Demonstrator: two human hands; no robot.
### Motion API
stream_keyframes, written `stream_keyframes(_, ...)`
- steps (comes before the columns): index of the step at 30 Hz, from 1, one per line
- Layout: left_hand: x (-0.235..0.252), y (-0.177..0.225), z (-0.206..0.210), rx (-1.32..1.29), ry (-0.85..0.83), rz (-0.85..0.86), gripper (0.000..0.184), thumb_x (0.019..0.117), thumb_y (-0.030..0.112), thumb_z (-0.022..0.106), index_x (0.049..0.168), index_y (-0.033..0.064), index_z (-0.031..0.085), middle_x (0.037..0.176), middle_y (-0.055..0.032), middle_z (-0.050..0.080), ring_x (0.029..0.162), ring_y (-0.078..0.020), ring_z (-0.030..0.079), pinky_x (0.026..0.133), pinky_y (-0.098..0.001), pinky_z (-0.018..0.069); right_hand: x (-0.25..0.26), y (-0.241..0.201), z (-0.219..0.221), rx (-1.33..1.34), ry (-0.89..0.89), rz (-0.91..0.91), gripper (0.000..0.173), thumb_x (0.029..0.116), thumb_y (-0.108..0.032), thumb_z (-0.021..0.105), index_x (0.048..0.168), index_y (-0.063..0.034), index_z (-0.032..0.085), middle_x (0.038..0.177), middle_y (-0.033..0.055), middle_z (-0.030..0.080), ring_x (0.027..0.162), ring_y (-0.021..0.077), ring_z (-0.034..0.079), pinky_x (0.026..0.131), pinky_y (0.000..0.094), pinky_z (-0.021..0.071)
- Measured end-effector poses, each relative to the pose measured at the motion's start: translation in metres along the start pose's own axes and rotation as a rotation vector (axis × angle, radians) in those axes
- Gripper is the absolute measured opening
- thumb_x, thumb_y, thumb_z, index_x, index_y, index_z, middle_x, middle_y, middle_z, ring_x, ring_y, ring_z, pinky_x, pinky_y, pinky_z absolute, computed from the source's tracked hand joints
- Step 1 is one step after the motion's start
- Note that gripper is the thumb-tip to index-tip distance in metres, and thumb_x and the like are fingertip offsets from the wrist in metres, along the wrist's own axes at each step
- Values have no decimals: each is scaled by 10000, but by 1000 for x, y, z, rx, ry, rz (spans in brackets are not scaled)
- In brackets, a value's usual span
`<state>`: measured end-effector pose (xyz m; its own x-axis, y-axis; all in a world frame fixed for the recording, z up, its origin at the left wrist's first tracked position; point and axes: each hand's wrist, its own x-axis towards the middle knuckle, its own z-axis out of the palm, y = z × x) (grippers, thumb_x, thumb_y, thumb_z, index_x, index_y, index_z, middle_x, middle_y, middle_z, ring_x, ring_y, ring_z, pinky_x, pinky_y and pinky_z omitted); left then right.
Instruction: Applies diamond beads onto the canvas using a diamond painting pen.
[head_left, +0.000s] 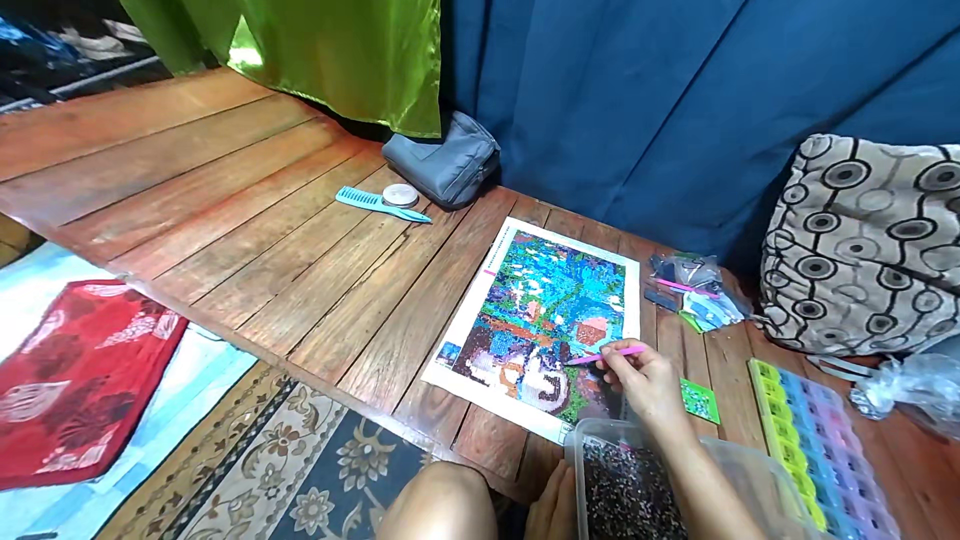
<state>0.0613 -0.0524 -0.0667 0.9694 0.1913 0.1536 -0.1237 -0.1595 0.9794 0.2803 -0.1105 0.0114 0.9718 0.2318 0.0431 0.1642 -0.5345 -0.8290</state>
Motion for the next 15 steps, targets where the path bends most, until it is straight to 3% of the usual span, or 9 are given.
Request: stream_keyframes(15, 1, -2, 1, -2, 16, 20, 875, 958, 509, 538, 1479, -170, 355, 1533, -373, 357, 1387, -448, 442, 1128, -529, 359, 0, -3, 2, 3, -17, 0, 116, 1022, -59, 591, 972, 24, 655, 748, 35, 653, 582, 41, 577, 575, 203, 492)
